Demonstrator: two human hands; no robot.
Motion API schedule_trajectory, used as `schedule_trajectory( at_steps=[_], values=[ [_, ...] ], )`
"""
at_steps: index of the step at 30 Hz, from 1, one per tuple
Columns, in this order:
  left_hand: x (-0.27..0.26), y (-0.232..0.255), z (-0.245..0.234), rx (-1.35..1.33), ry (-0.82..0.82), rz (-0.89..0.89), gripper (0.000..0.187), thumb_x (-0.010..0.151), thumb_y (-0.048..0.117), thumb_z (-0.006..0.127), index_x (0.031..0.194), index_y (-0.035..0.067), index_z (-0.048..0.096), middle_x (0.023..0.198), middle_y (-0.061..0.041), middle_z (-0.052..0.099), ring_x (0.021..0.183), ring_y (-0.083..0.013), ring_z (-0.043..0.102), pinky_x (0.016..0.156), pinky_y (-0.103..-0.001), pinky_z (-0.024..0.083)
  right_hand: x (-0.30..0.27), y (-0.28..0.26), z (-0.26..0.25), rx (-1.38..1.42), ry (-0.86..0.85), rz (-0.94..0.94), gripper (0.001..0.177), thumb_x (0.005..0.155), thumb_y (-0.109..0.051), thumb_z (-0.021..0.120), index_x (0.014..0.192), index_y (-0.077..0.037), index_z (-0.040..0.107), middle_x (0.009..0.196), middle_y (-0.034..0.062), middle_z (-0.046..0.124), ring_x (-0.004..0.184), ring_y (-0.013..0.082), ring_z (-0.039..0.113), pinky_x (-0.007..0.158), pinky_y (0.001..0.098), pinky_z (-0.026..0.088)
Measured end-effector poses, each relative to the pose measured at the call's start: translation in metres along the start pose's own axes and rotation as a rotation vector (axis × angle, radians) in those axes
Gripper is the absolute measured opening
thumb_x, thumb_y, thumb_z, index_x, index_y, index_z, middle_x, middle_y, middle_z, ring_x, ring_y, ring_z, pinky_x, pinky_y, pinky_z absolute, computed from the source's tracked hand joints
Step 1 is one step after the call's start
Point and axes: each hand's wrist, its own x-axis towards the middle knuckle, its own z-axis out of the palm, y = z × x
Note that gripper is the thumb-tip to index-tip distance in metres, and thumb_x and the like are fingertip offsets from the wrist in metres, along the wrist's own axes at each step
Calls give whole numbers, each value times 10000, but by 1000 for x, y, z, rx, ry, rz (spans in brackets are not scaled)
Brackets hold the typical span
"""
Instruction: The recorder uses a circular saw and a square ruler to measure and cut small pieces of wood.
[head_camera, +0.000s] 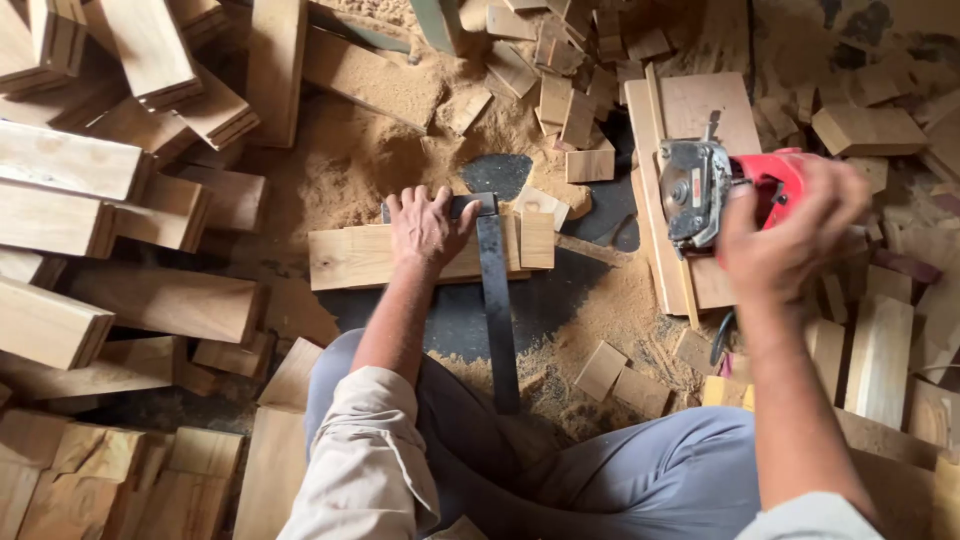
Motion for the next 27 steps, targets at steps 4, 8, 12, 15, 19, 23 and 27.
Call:
schedule_trajectory(
  at_steps=[4, 8, 12, 15, 19, 23, 27],
  values=[
    [1, 1, 1, 3, -16, 3, 658, 1001, 691, 398, 1156, 120, 685, 1058, -180, 615, 1060, -306, 534, 965, -505, 339, -43, -66, 67, 395, -519, -153, 538, 847, -123, 729, 1354, -118, 551, 1278, 112, 591, 1280, 254, 548, 1118, 437, 465],
    [-4, -4, 2, -62, 62, -15, 634, 970, 693, 428, 1128, 144, 704, 1083, -162, 629, 1121, -310, 533, 996, -503, 337, -60, -121, 118, 77, -1348, -271, 1109, 720, -330, 884, 1612, -263, 227, 1661, 156, 183, 1517, 353, 234, 1164, 615, 264],
    [2, -7, 8, -78, 88, 0, 643, 962, 699, 441, 1138, 141, 708, 1091, -159, 645, 1125, -306, 541, 1002, -506, 338, -39, -113, 156, 293, -1569, 578, 711, 1032, -606, 534, 1654, -357, 296, 1692, 276, -7, 1401, 432, 487, 1286, 579, 14],
    [1, -8, 8, -61, 75, 11, 663, 962, 704, 440, 1148, 124, 702, 1068, -174, 646, 1104, -314, 546, 979, -521, 337, 42, -132, 106, -21, -1010, -42, 1199, 661, -234, 909, 1676, -188, 272, 1649, 277, 219, 1478, 409, 349, 1168, 508, 385],
    [0, -4, 11, -103, 103, -28, 649, 963, 702, 452, 1109, 133, 726, 1061, -172, 655, 1091, -333, 553, 981, -525, 346, 10, -121, 77, 374, -536, -76, 1105, 700, -289, 958, 1584, 19, 371, 1507, 389, 365, 1360, 491, 392, 1072, 500, 421],
    [2, -17, 35, -177, 163, -36, 577, 879, 720, 481, 1098, 253, 741, 1102, -151, 668, 1140, -369, 544, 1005, -599, 333, -179, -119, 110, 689, -995, 452, 657, 892, -306, 784, 1436, -34, 536, 943, 182, 731, 861, 267, 691, 794, 390, 563],
    [-7, -13, 21, -130, 60, -40, 756, 896, 808, 377, 1240, 210, 688, 1220, -144, 665, 1198, -300, 553, 1046, -514, 347, -285, -129, 110, 584, -1273, 546, 488, 797, -328, 880, 1072, 37, 709, 902, 151, 756, 873, 218, 710, 780, 378, 544]
  ],
)
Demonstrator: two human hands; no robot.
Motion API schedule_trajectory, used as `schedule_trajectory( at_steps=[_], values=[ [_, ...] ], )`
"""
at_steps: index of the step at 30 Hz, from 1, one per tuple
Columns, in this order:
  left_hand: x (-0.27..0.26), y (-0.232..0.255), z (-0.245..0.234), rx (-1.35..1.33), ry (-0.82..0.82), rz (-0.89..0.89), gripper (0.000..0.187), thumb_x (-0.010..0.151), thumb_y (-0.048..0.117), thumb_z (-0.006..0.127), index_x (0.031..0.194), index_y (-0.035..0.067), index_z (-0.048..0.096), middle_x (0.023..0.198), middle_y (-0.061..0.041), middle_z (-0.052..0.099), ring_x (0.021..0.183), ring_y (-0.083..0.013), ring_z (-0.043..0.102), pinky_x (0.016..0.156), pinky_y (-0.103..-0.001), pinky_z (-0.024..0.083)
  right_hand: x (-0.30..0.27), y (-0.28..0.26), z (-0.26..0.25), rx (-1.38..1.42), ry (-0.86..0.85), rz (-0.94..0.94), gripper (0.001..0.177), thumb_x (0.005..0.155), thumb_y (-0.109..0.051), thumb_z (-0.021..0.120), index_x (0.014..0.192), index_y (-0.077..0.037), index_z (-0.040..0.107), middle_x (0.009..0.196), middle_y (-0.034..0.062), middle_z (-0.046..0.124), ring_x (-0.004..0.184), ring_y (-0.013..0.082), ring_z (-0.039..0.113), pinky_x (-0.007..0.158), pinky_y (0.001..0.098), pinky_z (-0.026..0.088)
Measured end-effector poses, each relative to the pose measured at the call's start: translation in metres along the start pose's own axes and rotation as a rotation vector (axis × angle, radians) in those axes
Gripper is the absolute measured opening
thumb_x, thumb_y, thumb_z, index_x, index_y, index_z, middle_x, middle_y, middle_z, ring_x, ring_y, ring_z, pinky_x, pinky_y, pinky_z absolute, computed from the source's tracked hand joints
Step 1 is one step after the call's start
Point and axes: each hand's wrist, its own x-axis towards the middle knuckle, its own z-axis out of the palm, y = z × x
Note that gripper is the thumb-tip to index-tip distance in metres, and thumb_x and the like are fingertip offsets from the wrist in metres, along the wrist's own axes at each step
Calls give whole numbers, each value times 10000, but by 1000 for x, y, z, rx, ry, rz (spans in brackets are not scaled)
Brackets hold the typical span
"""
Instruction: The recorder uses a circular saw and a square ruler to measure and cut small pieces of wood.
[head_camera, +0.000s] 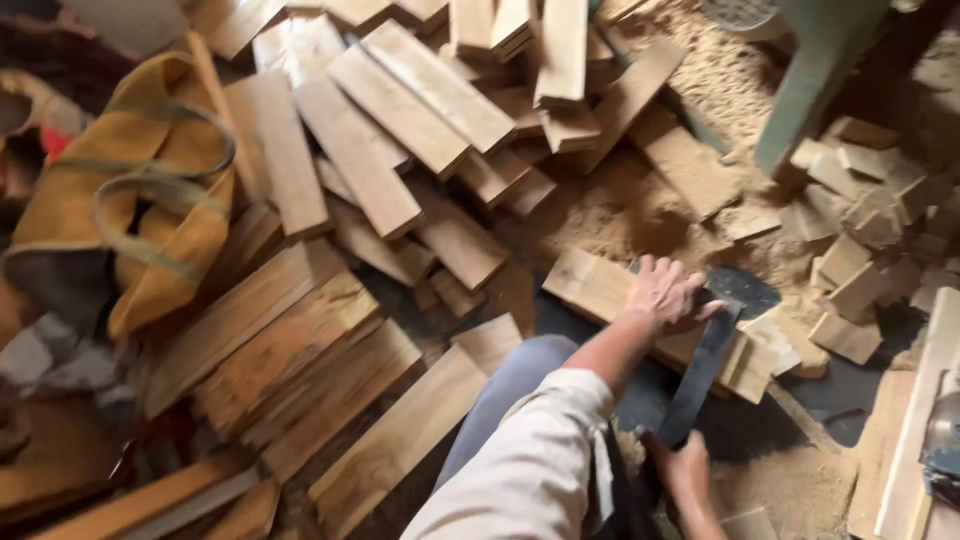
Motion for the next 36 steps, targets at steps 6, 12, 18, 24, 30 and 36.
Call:
schedule_trajectory(
  at_steps=[6, 12, 18, 24, 30, 36],
  values=[
    [4, -12, 52, 26, 78, 69, 610, 889, 688, 530, 1365, 307, 558, 1347, -86, 567, 1299, -268, 505, 1065, -485, 356, -41, -83, -47, 167, 162, 158, 185, 883, -146, 747, 932, -7, 634, 750, 137, 654, 535, 229, 577, 426, 430, 414],
    [-58, 5, -29, 417, 12, 108, 1117, 480, 767, 765, 1486, 438, 408, 1458, -103, 495, 1321, -299, 465, 978, -671, 343, -32, -67, -74, 645, 125, -57, 152, 952, -2, 714, 970, 20, 564, 820, 71, 612, 633, 153, 613, 563, 304, 540],
    [-30, -14, 28, 363, 50, 32, 510, 1038, 441, 561, 1460, 190, 424, 1380, -118, 545, 1332, -294, 487, 1136, -579, 332, -34, -64, -103, 613, 269, -198, 235, 945, 82, 649, 1135, 43, 516, 879, 73, 589, 663, 148, 599, 615, 317, 582],
    [-135, -62, -123, 169, 285, -188, 791, 790, 132, 751, 1508, 165, 420, 1289, -104, 543, 1232, -269, 503, 1027, -468, 383, 3, -34, -93, 864, 260, -279, 400, 917, 139, 675, 1201, -17, 441, 890, 74, 599, 663, 146, 607, 599, 324, 584],
    [-343, -157, -184, 4, 373, -410, 1061, 571, 312, 921, 1476, 20, 453, 1211, -236, 590, 1114, -400, 571, 958, -503, 464, -17, -62, -76, 869, 202, -205, 365, 899, 126, 663, 1162, -50, 479, 905, 46, 624, 629, 133, 623, 534, 292, 568],
    [-476, -220, -124, 239, 174, -634, 935, 622, 352, 900, 1427, 96, 499, 1366, -212, 502, 1301, -407, 441, 1090, -595, 350, -29, -73, -64, 705, 124, -135, 183, 909, 142, 650, 1018, 32, 552, 885, 111, 621, 628, 155, 620, 505, 304, 545]
  ],
)
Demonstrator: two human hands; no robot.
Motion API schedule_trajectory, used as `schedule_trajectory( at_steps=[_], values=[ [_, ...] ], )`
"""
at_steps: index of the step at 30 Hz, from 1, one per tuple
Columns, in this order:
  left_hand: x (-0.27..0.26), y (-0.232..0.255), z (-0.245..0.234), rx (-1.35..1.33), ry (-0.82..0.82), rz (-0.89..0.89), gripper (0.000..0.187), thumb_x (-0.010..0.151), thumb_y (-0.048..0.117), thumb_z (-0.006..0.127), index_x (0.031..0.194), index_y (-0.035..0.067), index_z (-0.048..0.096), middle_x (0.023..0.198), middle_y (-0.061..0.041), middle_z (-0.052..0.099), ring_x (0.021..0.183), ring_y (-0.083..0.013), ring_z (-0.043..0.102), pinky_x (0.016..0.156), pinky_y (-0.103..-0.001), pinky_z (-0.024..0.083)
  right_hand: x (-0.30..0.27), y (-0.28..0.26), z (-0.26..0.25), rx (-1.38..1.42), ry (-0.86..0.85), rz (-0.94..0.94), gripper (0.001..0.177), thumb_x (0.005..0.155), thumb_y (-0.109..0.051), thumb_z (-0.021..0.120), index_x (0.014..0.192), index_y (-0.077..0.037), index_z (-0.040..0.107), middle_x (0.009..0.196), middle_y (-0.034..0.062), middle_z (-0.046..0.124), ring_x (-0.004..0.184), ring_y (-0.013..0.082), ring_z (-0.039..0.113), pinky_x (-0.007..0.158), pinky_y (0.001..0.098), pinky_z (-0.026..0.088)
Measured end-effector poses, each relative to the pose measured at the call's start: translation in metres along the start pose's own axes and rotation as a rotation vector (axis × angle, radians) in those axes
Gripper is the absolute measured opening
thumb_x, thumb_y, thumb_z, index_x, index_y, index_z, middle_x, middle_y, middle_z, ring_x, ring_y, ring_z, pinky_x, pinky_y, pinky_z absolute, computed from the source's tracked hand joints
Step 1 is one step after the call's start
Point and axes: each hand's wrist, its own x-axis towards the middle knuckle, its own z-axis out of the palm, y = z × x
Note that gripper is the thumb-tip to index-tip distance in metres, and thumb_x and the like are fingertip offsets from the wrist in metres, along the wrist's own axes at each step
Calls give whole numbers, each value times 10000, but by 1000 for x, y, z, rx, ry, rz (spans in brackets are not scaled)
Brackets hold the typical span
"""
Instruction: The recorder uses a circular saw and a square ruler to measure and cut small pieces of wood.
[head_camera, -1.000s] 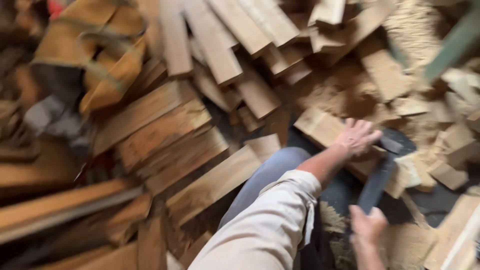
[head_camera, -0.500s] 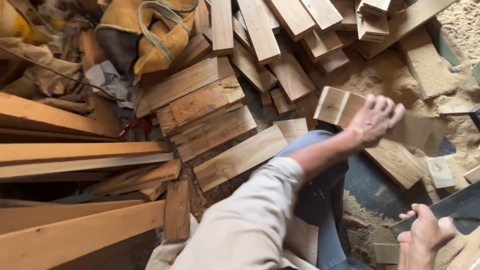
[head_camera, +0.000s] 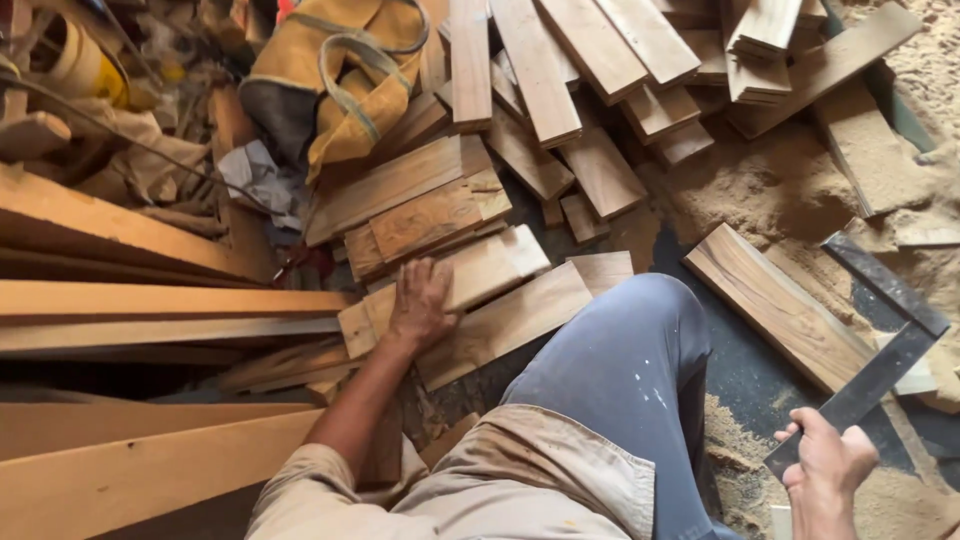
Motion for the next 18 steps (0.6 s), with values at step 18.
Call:
schedule_trajectory(
  at_steps=[18],
  values=[
    [36, -6, 36, 12, 115, 413, 526, 929, 242, 706, 1439, 181, 595, 1543, -226, 481, 1436, -390, 430, 1187, -596, 295, 6, 31, -5, -43, -4, 151, 140, 864, 101, 693, 932, 81, 572, 798, 118, 624, 578, 172, 602, 480, 311, 517]
  ],
)
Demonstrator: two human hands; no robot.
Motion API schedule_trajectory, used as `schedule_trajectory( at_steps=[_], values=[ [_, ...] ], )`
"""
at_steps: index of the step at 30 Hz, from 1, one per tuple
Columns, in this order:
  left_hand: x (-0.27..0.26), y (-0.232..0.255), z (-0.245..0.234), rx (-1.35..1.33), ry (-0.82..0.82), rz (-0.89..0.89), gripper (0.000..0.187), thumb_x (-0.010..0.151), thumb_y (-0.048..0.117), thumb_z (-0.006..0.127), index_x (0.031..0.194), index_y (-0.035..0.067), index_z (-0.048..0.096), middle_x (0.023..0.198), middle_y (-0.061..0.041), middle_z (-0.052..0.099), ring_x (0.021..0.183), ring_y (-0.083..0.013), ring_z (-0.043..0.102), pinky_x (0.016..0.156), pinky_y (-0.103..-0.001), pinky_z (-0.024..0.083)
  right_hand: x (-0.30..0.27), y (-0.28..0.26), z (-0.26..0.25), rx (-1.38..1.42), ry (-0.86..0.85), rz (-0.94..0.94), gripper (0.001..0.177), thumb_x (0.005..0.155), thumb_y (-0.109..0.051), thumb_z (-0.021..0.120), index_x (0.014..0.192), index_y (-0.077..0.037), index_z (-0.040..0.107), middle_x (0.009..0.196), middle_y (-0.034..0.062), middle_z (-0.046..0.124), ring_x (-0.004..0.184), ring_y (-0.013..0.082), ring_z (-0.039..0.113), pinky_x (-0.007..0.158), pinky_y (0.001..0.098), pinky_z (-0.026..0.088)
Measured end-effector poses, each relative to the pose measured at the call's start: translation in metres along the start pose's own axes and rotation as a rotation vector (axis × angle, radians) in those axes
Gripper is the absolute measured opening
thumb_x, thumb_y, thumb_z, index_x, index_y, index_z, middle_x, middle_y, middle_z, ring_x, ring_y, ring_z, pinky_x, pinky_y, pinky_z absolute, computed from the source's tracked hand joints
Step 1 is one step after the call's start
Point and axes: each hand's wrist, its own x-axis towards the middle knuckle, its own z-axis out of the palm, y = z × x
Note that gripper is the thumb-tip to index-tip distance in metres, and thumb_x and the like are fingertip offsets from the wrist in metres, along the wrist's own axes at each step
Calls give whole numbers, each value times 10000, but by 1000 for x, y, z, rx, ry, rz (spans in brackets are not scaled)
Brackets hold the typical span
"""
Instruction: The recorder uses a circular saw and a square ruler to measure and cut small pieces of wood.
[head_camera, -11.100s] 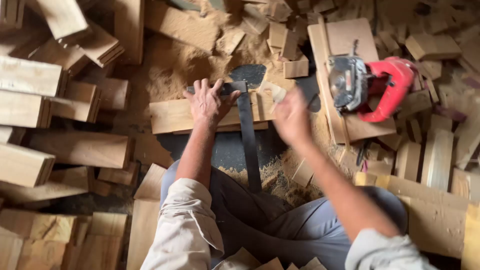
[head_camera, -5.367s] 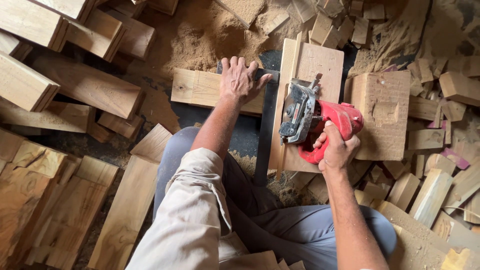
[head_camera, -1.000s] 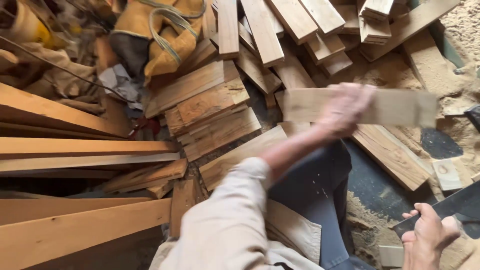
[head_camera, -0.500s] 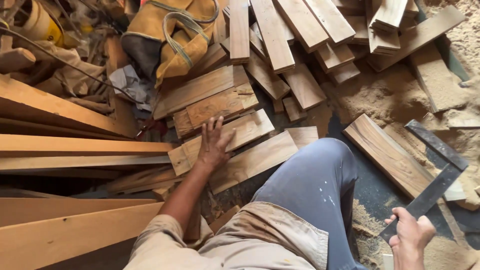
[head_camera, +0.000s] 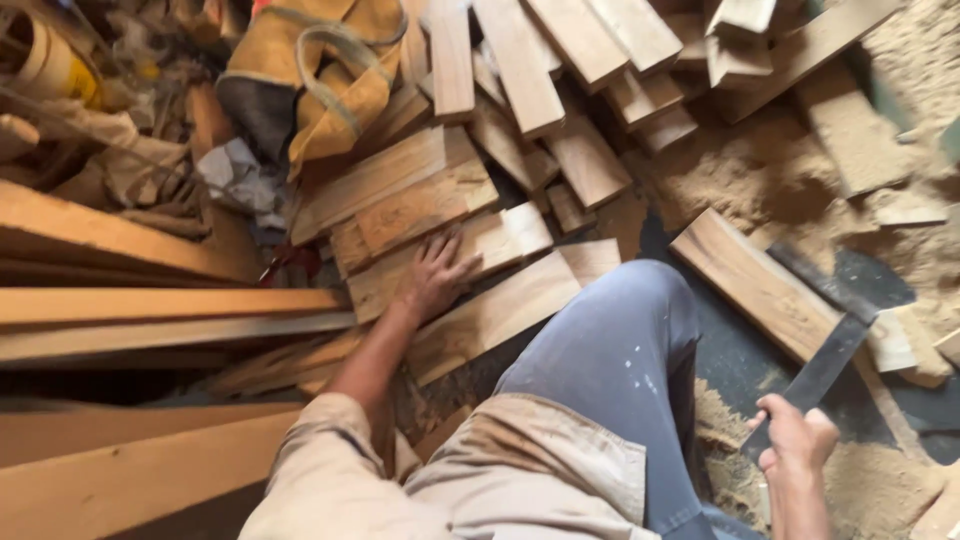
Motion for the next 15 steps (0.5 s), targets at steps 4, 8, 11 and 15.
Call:
schedule_trajectory(
  at_steps=[4, 8, 11, 15],
  values=[
    [-16, -3, 12, -13, 35, -31, 576, 874, 287, 718, 1421, 163, 590, 1540, -258, 453, 1449, -425, 393, 1180, -594, 283, -3, 6, -1, -7, 45, 38, 194, 814, 128, 680, 948, 53, 561, 790, 100, 606, 539, 190, 585, 444, 332, 506],
    [-29, -5, -3, 17, 26, -151, 632, 866, 354, 757, 1436, 149, 577, 1574, -199, 437, 1484, -387, 379, 1197, -600, 274, -8, -2, 3, -32, -2, 15, 159, 829, 119, 674, 933, 65, 567, 795, 112, 623, 563, 171, 609, 459, 315, 518],
    [-38, -7, -14, 17, -17, -190, 725, 805, 374, 798, 1444, 125, 563, 1577, -200, 429, 1473, -386, 376, 1193, -597, 276, -10, 7, 13, -43, 4, 14, 165, 835, 123, 667, 930, 52, 552, 782, 119, 614, 549, 184, 599, 458, 317, 505],
    [-36, -7, -9, 65, -20, -170, 773, 769, 321, 821, 1474, 133, 563, 1593, -199, 431, 1471, -365, 393, 1205, -581, 288, -12, 9, 16, -8, 21, -8, 171, 847, 123, 637, 949, 28, 538, 778, 89, 589, 542, 190, 583, 444, 322, 476]
  ],
)
